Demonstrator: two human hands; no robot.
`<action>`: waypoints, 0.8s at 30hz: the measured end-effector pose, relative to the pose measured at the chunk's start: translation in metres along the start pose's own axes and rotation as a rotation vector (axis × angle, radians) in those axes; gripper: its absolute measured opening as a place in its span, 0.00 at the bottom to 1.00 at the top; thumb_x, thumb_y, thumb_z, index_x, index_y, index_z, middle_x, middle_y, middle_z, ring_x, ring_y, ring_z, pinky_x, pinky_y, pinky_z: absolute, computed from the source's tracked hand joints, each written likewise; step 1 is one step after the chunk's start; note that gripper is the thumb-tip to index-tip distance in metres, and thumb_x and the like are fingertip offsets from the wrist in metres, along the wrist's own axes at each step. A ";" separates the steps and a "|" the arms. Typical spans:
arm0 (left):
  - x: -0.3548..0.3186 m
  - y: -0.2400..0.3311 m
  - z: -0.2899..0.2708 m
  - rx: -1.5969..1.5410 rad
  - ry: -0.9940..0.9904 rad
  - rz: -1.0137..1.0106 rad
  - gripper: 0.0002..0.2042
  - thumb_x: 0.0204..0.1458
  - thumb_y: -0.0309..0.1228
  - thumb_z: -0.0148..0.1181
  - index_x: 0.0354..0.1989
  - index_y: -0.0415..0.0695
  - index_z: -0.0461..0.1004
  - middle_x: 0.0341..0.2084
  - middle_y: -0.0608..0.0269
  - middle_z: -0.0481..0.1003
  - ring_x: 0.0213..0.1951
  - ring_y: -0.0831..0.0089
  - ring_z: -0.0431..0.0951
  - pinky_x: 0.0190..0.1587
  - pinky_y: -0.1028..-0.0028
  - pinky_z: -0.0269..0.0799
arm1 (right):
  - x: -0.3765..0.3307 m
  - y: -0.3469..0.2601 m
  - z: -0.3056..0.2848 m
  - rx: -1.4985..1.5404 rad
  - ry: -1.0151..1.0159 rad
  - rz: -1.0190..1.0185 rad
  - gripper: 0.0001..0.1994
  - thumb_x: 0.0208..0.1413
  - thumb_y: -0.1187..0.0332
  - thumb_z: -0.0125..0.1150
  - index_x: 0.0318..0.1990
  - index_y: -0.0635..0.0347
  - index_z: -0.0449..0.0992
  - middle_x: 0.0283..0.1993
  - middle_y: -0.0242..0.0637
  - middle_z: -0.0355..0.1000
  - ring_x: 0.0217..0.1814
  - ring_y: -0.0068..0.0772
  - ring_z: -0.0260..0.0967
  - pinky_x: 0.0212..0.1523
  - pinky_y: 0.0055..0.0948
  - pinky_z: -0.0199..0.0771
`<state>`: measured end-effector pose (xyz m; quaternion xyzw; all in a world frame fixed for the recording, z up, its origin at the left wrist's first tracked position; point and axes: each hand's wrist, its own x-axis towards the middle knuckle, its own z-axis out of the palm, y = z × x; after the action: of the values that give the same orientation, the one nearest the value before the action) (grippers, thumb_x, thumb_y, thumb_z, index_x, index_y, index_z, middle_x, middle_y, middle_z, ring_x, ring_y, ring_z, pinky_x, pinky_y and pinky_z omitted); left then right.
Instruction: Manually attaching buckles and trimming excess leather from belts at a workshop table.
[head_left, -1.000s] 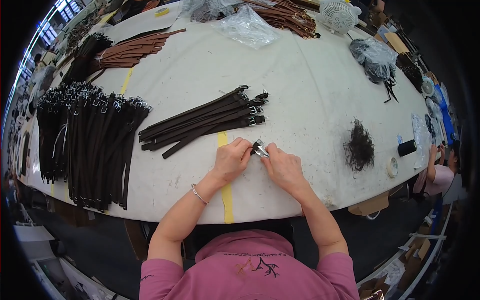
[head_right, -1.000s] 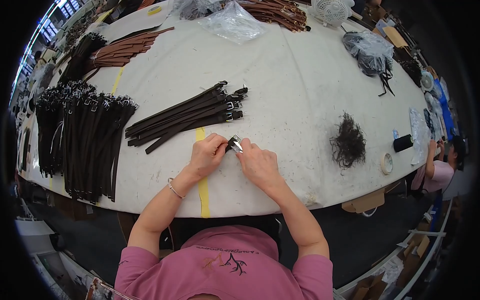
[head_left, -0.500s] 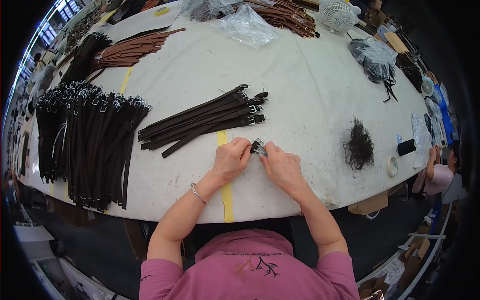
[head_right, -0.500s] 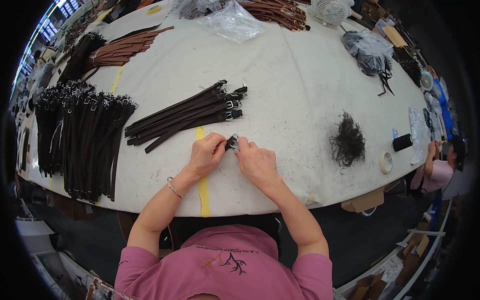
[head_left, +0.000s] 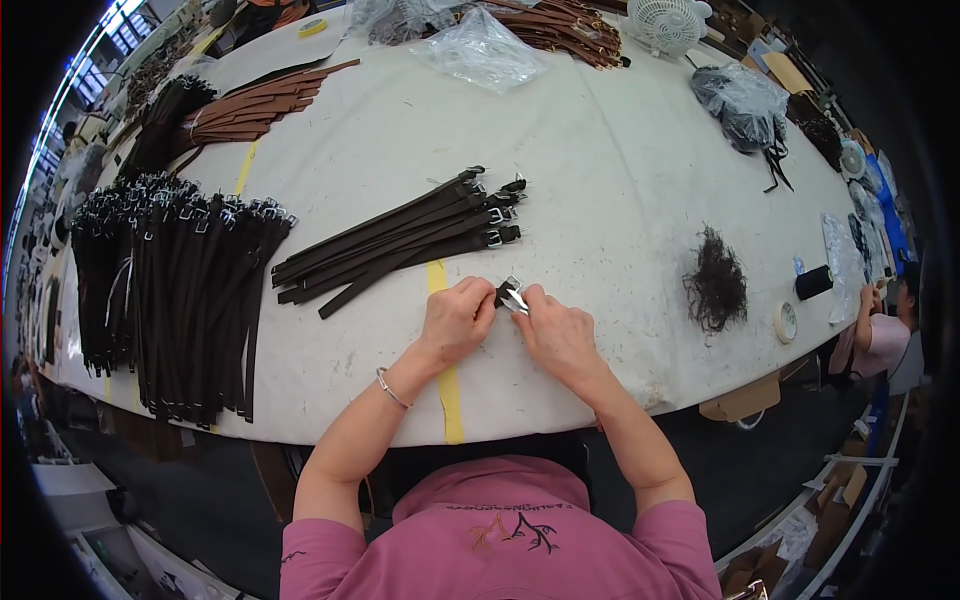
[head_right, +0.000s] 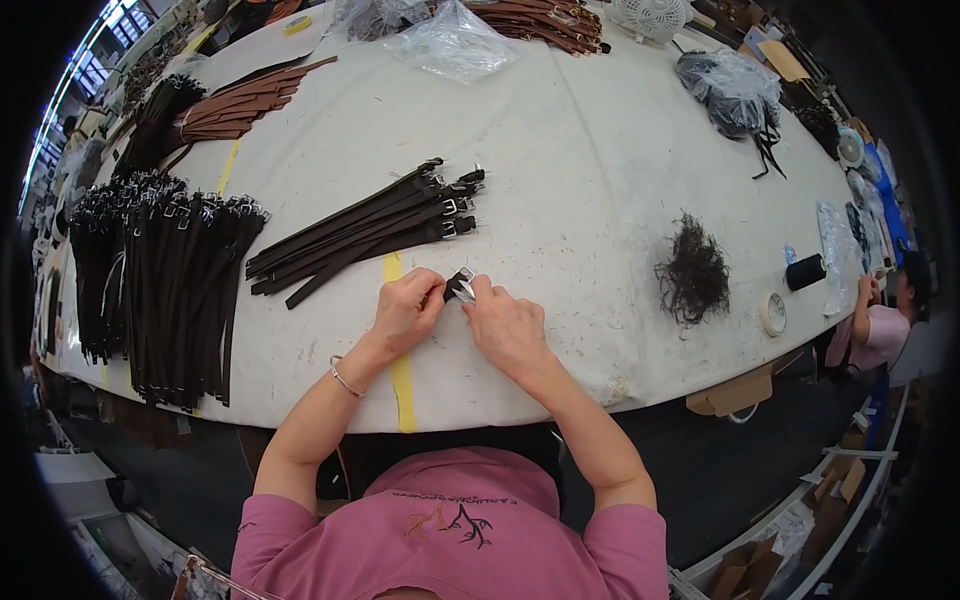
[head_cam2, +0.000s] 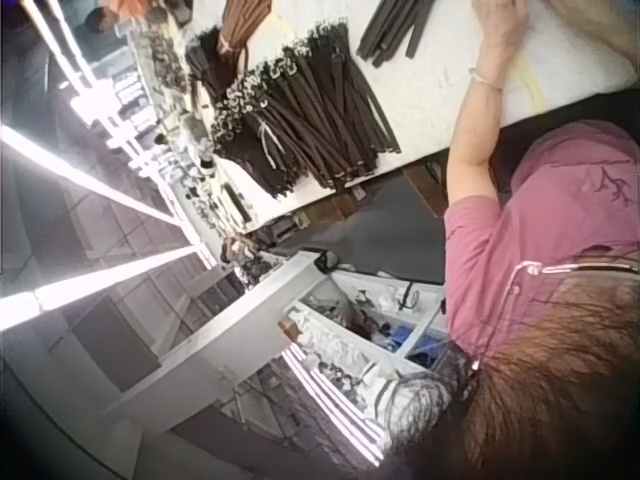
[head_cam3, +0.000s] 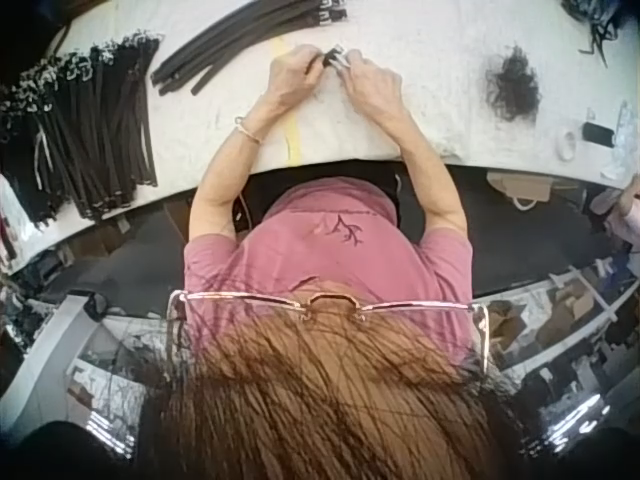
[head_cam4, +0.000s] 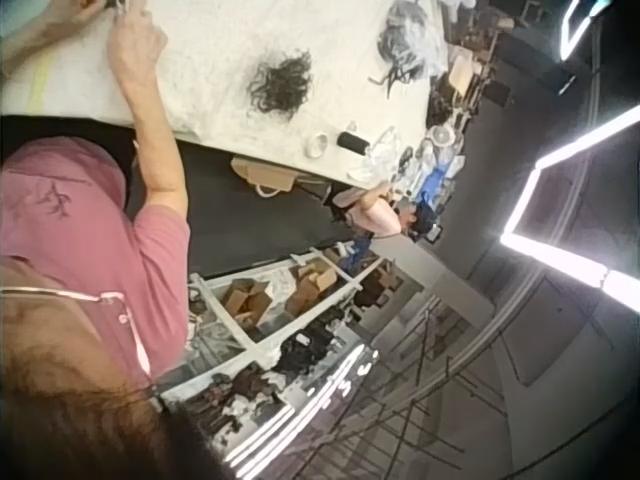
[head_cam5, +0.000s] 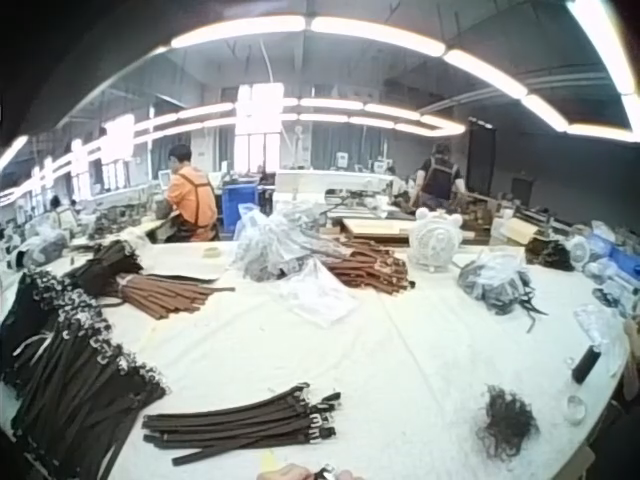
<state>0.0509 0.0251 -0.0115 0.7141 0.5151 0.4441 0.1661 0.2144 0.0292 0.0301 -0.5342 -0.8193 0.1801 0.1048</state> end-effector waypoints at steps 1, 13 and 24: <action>-0.001 0.000 0.001 0.000 -0.002 0.000 0.02 0.42 0.22 0.54 0.25 0.41 0.69 0.20 0.58 0.71 0.20 0.59 0.72 0.22 0.68 0.67 | -0.002 0.002 0.001 0.001 0.000 0.001 0.11 0.51 0.66 0.55 0.35 0.59 0.62 0.27 0.43 0.72 0.26 0.48 0.71 0.25 0.42 0.68; -0.002 0.004 0.003 -0.007 -0.036 0.058 0.02 0.41 0.21 0.54 0.24 0.41 0.69 0.19 0.57 0.70 0.20 0.60 0.72 0.22 0.69 0.67 | -0.009 0.006 0.004 -0.030 0.042 -0.043 0.11 0.51 0.64 0.55 0.36 0.59 0.63 0.28 0.42 0.71 0.26 0.48 0.71 0.26 0.41 0.69; -0.003 0.005 0.001 -0.011 -0.033 0.057 0.02 0.40 0.21 0.54 0.23 0.41 0.68 0.19 0.57 0.70 0.19 0.60 0.71 0.21 0.69 0.67 | -0.005 0.007 0.004 0.031 -0.011 0.026 0.10 0.53 0.65 0.52 0.35 0.60 0.62 0.28 0.44 0.72 0.27 0.50 0.71 0.27 0.43 0.68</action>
<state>0.0544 0.0204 -0.0107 0.7347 0.4894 0.4396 0.1658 0.2203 0.0267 0.0240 -0.5422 -0.8099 0.1971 0.1062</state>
